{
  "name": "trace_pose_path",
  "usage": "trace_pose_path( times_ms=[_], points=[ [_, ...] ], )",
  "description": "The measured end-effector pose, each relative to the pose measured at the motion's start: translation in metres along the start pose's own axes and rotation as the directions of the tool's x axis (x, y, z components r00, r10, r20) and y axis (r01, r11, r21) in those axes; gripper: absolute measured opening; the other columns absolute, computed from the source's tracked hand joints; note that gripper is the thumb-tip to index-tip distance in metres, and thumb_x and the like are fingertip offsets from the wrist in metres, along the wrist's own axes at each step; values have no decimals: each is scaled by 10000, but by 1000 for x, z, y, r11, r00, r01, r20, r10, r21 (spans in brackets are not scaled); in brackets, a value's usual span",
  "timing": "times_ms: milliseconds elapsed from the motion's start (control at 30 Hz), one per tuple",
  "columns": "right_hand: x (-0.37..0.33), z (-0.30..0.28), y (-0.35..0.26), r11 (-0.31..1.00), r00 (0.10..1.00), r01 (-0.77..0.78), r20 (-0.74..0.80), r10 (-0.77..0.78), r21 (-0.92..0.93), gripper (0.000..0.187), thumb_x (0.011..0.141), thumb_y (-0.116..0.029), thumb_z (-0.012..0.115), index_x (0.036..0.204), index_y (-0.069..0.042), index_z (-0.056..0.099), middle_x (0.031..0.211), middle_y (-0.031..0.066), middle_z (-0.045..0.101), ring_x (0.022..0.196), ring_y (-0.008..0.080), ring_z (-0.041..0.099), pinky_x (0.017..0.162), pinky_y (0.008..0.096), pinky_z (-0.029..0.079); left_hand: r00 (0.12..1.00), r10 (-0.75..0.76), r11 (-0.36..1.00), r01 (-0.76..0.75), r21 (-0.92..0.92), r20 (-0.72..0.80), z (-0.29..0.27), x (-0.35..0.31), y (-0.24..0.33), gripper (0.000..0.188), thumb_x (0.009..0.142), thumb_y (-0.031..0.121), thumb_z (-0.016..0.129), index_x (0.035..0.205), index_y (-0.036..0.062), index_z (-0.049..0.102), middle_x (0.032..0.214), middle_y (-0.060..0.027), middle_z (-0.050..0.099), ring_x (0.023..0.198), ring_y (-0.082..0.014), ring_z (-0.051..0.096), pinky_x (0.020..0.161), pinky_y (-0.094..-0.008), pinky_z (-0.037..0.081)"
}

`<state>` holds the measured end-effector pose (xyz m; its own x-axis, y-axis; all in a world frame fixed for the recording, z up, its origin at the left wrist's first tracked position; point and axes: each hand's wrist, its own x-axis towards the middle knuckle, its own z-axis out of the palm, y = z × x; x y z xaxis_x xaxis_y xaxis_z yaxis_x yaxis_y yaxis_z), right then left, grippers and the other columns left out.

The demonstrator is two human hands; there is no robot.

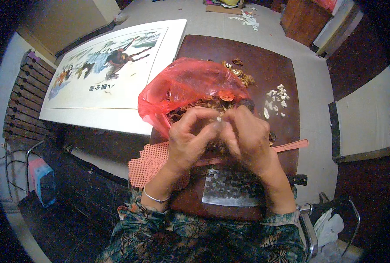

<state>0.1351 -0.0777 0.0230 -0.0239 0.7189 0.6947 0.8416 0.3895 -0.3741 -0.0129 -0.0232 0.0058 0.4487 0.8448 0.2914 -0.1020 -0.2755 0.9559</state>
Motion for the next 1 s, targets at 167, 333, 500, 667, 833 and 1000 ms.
trace_pose_path(
  times_ms=[167, 333, 500, 667, 833, 1000],
  points=[
    [0, 2, 0, 1000, 1000, -16, -10, 16, 13, 145, 743, -62, 627, 864, -35, 552, 723, 110, 551, 569, 271, 589, 499, 362, 488, 1000, -24, 995, 22, -102, -18, 1, -1, -3, 201, 801, 36, 653, 994, 9, 606, 951, -34, 618, 860, -107, 581, 775, -248, 473],
    [-3, 5, -2, 1000, 1000, 3, 3, -3, -5, 131, 747, -58, 618, 853, -28, 547, 702, 116, 540, 569, 276, 586, 496, 367, 485, 992, -125, 972, 119, -203, -16, 1, 1, -3, 188, 803, 33, 658, 978, 1, 597, 948, -42, 624, 847, -101, 584, 773, -244, 479],
    [-3, 7, 0, 1000, 1000, 10, -6, -10, -10, 132, 749, -68, 617, 854, -31, 547, 708, 118, 544, 571, 279, 586, 501, 377, 484, 983, -182, 941, 164, -297, -35, 4, 1, 1, 151, 816, 41, 661, 944, -2, 594, 929, -48, 632, 824, -89, 589, 750, -230, 488],
    [-2, 5, 2, 997, 997, -73, -27, 72, -21, 109, 763, -68, 602, 851, -31, 549, 734, 117, 561, 570, 283, 587, 502, 382, 481, 958, -288, 887, 266, -376, 0, 0, 4, 3, 151, 830, 54, 643, 954, -14, 591, 859, -55, 637, 721, -76, 584, 646, -205, 486],
    [1, 0, 4, 998, 998, -44, -53, 46, 52, 97, 793, -70, 596, 873, -24, 566, 748, 118, 575, 563, 284, 581, 499, 375, 476, 946, -321, 779, 295, -553, 51, 1, 6, -4, 132, 865, 100, 595, 927, -14, 575, 847, -104, 642, 604, -110, 545, 520, -197, 442],
    [1, -4, -1, 991, 996, -92, 28, 90, 95, 118, 781, -57, 643, 872, -16, 581, 745, 125, 580, 599, 284, 592, 512, 363, 482, 931, -346, 695, 337, -635, 116, -5, 6, -8, 132, 882, 113, 589, 930, -8, 567, 815, -89, 626, 597, -110, 542, 513, -188, 438]
  ],
)
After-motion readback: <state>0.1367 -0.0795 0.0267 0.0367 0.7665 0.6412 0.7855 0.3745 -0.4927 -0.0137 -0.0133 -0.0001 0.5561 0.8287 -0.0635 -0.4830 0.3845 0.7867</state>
